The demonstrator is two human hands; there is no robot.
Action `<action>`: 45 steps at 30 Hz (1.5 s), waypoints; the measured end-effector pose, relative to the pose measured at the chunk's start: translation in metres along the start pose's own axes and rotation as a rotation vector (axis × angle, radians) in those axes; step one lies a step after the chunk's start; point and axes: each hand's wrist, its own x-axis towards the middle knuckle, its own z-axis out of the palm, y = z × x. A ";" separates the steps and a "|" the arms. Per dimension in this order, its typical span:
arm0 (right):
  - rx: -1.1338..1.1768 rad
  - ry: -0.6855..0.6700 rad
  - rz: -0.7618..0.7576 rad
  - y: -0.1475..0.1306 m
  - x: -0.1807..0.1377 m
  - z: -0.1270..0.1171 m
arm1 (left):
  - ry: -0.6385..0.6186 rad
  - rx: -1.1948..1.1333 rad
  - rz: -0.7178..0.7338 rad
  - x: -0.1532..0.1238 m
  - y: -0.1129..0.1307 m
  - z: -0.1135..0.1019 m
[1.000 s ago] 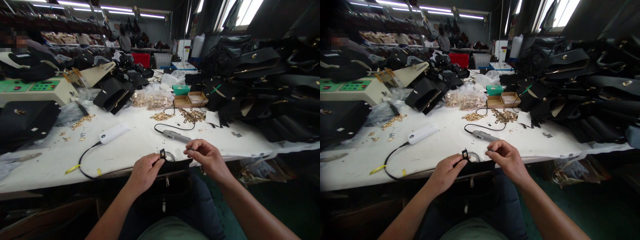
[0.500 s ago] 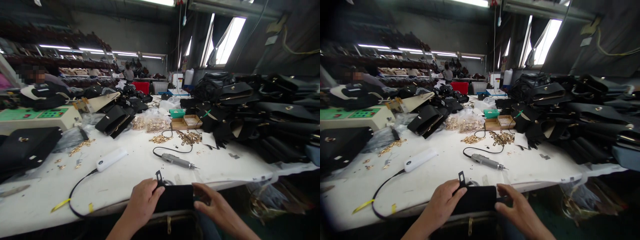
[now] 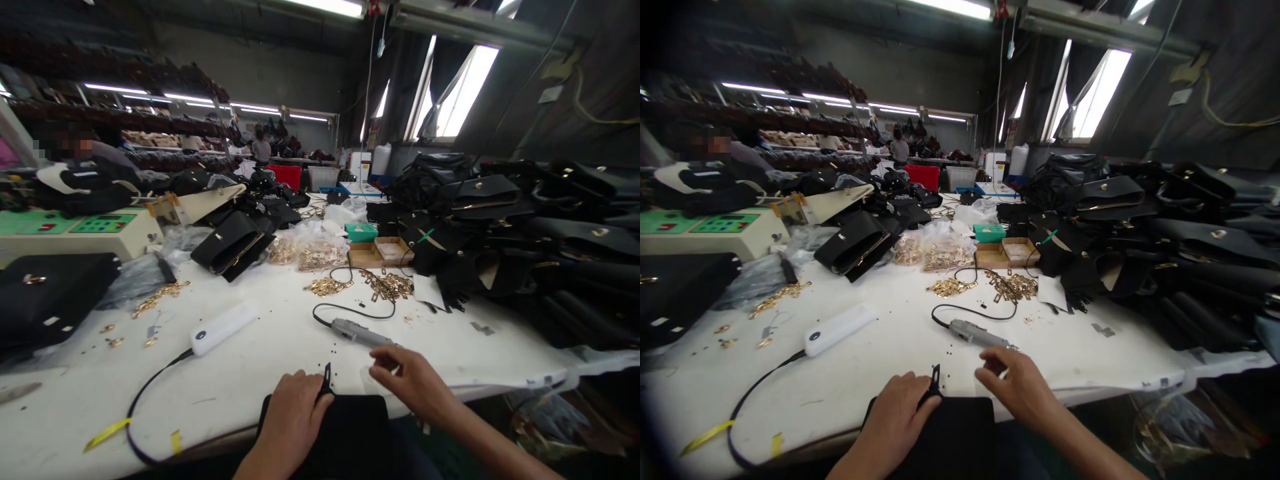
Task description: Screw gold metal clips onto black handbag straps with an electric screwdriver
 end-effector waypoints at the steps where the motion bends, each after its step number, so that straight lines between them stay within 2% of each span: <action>1: -0.027 0.052 -0.055 -0.006 0.020 -0.005 | 0.012 0.019 0.015 0.003 0.000 0.000; 3: -0.093 0.120 -0.159 -0.018 0.068 -0.009 | 0.017 0.030 0.018 0.008 0.000 0.000; 5: -0.205 0.141 -0.202 -0.025 0.121 -0.002 | 0.038 0.008 -0.002 0.009 -0.004 0.004; 8: -0.416 0.109 -0.141 -0.025 0.200 0.016 | 0.148 -0.093 0.006 0.008 -0.016 0.017; 11: -0.500 0.073 -0.088 -0.016 0.259 0.033 | 0.273 -0.213 0.045 0.006 -0.030 0.029; 15: -0.600 -0.008 -0.041 -0.002 0.301 0.044 | 0.319 -0.321 0.007 0.006 -0.040 0.031; 18: -0.637 -0.058 -0.033 0.003 0.314 0.044 | 0.282 -0.405 -0.050 0.008 -0.040 0.029; 21: -0.619 -0.052 -0.023 0.003 0.319 0.043 | 0.259 -0.481 -0.145 0.010 -0.037 0.027; 25: -0.486 0.047 -0.010 -0.008 0.309 0.038 | 0.207 -0.581 -0.229 0.011 -0.033 0.018; 28: -0.305 0.088 -0.021 -0.017 0.278 0.037 | 0.133 -0.662 -0.211 0.012 -0.030 0.008; 32: -0.025 0.015 -0.053 -0.020 0.195 0.048 | 0.099 -0.774 -0.207 0.013 -0.026 -0.003; 37: 0.619 -0.149 -0.022 -0.013 0.087 0.070 | 0.091 -0.945 -0.239 0.012 -0.022 -0.003; 40: 0.650 -0.184 0.005 -0.012 0.055 0.075 | 0.115 -1.016 -0.269 0.012 -0.017 0.002; 45: 0.562 -0.181 -0.084 -0.011 0.044 0.075 | 0.142 -1.048 -0.285 0.014 -0.009 0.009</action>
